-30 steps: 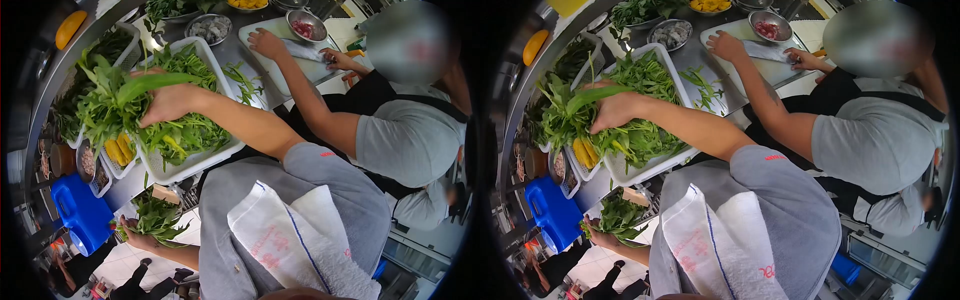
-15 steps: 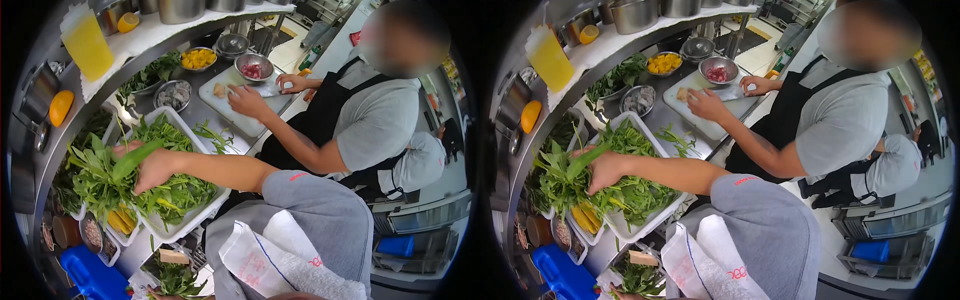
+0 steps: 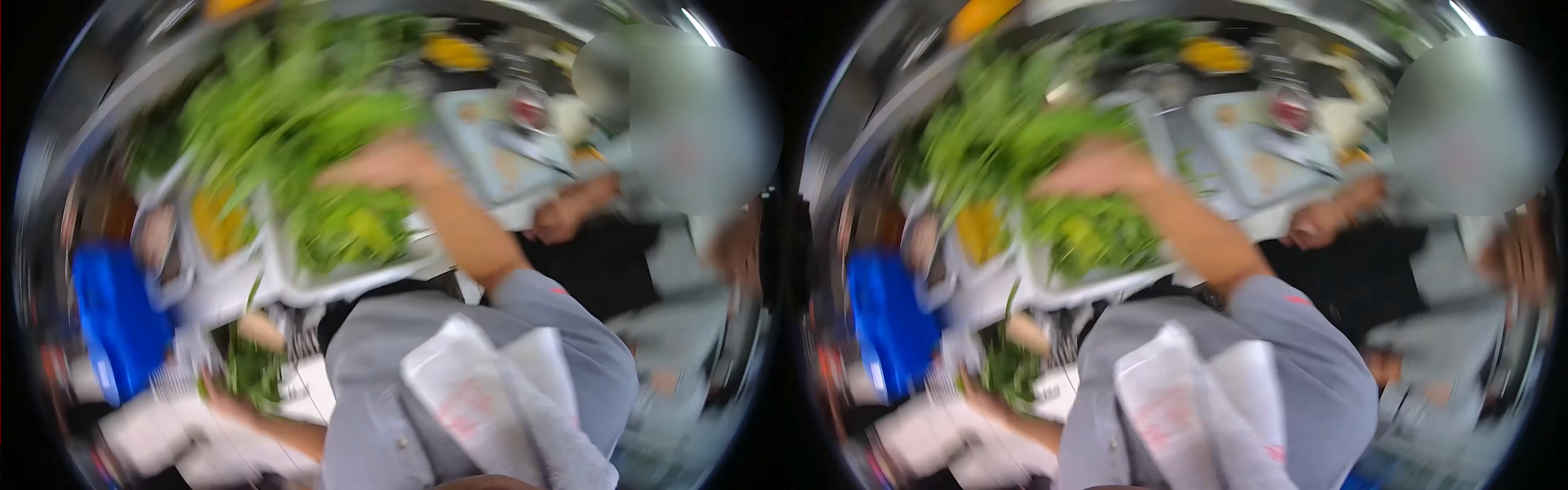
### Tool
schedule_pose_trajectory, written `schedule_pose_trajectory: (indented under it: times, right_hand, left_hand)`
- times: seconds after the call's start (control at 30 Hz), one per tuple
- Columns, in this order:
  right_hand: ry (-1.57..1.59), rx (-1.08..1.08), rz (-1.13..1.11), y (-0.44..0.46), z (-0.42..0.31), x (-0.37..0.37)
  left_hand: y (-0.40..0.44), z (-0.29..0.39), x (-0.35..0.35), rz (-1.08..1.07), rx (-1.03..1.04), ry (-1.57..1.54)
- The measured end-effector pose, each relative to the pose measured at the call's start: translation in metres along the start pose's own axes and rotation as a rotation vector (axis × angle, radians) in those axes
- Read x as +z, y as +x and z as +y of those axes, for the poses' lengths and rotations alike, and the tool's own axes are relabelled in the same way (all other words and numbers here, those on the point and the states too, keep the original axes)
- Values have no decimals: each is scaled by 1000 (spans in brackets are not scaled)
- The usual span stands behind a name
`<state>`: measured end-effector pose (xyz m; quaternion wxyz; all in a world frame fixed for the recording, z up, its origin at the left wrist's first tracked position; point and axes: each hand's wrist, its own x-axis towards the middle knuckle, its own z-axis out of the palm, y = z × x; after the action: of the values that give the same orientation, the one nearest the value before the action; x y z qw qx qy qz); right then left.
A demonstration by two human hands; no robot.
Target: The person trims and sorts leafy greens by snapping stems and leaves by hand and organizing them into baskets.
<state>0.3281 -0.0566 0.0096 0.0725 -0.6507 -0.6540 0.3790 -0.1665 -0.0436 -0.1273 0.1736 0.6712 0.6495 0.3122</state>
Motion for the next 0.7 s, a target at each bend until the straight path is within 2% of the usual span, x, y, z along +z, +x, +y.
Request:
schedule_pose_trajectory:
  times: [0.03, 0.07, 0.1, 0.13, 0.17, 0.2, 0.23, 0.27, 0.37, 0.43, 0.47, 0.53, 0.57, 0.67, 0.7]
  right_hand:
    - [-132, -381, 182, 1, 85, 19]
    - [-279, -214, 171, 15, 26, 9]
    - [60, -247, 309, 9, 4, 6]
    - [442, -343, 438, 3, -17, 2]
    - [747, -477, 553, -2, -37, -2]
    - [694, -320, 727, 7, -62, -7]
    - [835, -579, 649, 23, -89, 2]
    - [838, -589, 595, 34, -96, 6]
    - [46, -563, 625, 63, -128, 13]
    - [134, -613, 539, 73, -185, 41]
    - [227, -639, 466, 80, -211, 61]
    - [558, -574, 265, 96, -240, 103]
    - [547, -575, 237, 111, -246, 122]
    - [320, -855, -34, 174, -246, 189]
    - [347, -849, -75, 185, -252, 216]
  left_hand:
    - [-6, -10, 4, 41, -21, -40]
    - [-6, -13, 1, 74, -53, -68]
    - [-8, -6, 1, 145, -220, -457]
    - [-12, -7, -4, 194, -119, -208]
    - [-7, 0, -11, 312, -379, -744]
    - [-1, 9, -16, 356, -489, -1007]
    - [-4, 3, -20, 449, -523, -1024]
    - [-14, -1, -29, 468, -564, -1019]
    - [-40, -25, -42, 583, -575, -1049]
    - [-59, -46, -47, 704, -657, -930]
    - [-70, -55, -48, 741, -666, -981]
    - [-83, -57, -52, 831, -709, -1010]
    - [-93, -64, -54, 851, -733, -1010]
    - [-118, -81, -53, 908, -754, -1008]
    - [-126, -88, -51, 933, -776, -1010]
